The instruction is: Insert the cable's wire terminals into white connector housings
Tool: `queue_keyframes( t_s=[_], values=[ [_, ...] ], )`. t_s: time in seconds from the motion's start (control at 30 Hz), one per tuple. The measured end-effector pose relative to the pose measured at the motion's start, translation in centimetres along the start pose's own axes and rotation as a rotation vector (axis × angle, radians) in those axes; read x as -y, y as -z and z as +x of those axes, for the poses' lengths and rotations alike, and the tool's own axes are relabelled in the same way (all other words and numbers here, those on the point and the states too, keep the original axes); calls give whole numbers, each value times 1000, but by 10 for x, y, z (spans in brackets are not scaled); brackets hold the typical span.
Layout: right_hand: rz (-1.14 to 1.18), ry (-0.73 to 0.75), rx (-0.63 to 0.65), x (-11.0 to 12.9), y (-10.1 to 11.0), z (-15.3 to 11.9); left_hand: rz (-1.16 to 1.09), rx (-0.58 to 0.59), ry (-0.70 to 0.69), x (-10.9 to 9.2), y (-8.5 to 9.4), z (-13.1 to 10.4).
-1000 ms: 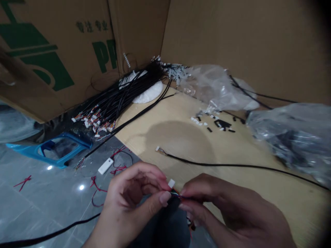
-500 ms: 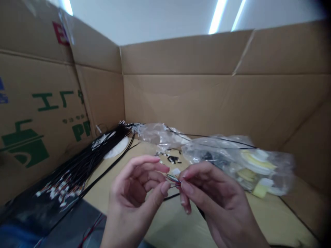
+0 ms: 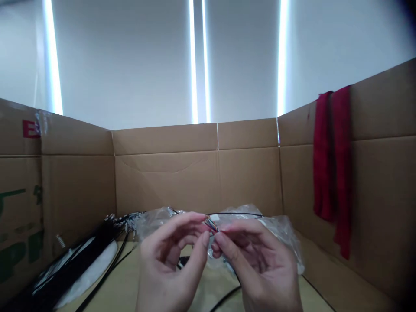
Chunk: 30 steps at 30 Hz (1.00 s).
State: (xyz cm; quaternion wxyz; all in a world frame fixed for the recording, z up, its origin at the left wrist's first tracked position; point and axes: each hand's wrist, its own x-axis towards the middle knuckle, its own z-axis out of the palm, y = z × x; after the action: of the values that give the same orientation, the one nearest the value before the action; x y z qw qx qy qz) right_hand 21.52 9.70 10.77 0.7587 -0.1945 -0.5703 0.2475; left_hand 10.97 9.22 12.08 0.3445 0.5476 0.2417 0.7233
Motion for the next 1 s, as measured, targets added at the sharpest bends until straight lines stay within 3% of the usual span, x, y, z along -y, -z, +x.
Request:
queue_keyframes(
  t_s=[0.1, 0.23, 0.47, 0.7, 0.8, 1.0],
  values=[
    [3, -4, -113, 0, -5, 0, -64, -15, 12, 6, -1, 4],
    [16, -29, -162, -6, -11, -1, -41, 112, -1, 15, 12, 17],
    [169, -121, 21, -20, -1, 3, 14, 250, 28, 19, 22, 25],
    [-3, 71, 104, -22, 1, 1, 239, 162, -323, 18, 22, 23],
    [-18, 71, 115, -19, 3, 0, 187, 171, -281, 17, 22, 22],
    [174, -44, 128, -16, 5, 4, 7, 203, -43, 20, 20, 24]
  ],
)
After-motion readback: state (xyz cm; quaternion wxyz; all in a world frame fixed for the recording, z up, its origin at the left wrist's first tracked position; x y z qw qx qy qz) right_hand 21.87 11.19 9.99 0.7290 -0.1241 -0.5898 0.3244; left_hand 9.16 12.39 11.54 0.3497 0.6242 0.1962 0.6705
